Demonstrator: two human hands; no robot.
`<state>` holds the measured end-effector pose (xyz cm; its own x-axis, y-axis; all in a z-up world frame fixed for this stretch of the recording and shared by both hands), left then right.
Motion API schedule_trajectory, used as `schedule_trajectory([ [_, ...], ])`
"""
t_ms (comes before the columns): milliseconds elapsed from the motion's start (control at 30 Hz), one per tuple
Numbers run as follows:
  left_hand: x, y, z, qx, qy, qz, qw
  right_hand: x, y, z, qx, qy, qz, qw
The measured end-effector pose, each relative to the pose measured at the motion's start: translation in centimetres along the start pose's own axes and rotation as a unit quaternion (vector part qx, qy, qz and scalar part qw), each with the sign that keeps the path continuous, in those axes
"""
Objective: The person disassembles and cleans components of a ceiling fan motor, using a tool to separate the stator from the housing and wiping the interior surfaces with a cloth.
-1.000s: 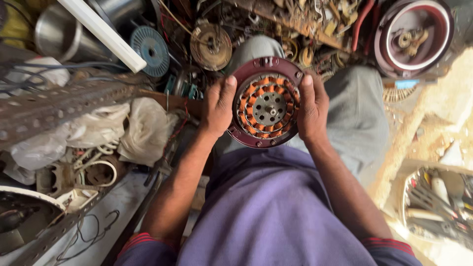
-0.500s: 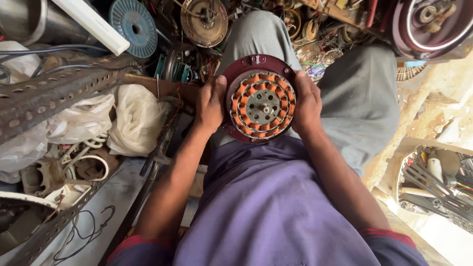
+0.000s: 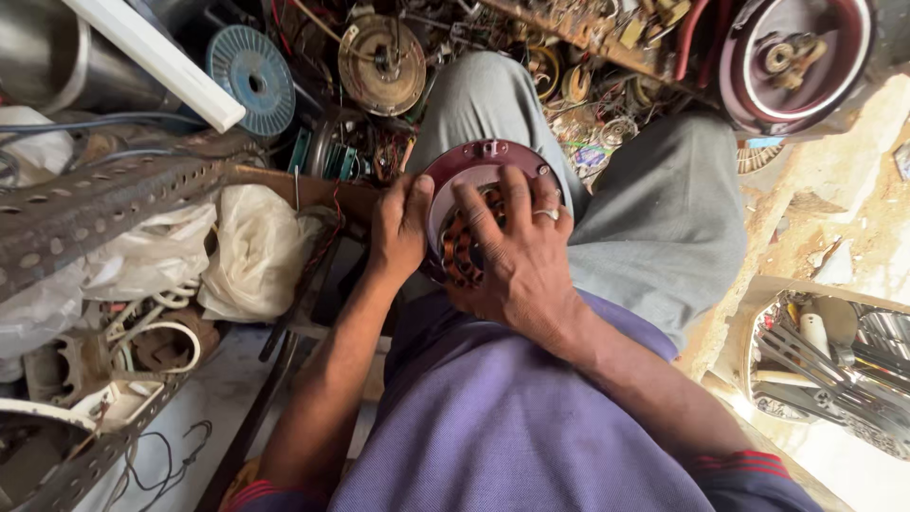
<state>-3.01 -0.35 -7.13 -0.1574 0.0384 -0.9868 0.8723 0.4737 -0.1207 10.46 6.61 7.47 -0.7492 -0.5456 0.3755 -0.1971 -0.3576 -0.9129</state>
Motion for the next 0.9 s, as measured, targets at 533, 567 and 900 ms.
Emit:
schedule_trajectory([
  [533, 1.0, 0.2, 3.2, -0.002, 0.028, -0.141, 0.990, -10.8, -8.0, 2.0, 0.000, -0.020, -0.867, 0.498],
  [567, 0.4, 0.0, 3.0, -0.001, 0.033, -0.143, 0.989, -10.8, -7.6, 2.0, 0.001, -0.030, -0.892, 0.451],
  [900, 1.4, 0.8, -14.7, 0.003, 0.139, -0.202, 0.969, -13.0, -4.4, 0.4, 0.001, 0.085, -0.899, 0.429],
])
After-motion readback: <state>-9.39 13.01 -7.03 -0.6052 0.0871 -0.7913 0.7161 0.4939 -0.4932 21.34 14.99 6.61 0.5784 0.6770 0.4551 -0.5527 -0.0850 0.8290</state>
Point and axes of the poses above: each hand's wrist, its own z-axis away from the middle knuckle, its own y-axis out of the palm, x = y × z, the point moved 5 cm from there along -z, towards the middle knuckle, and after that the axes turned 10 degrees about y, right-handed, at the moved point
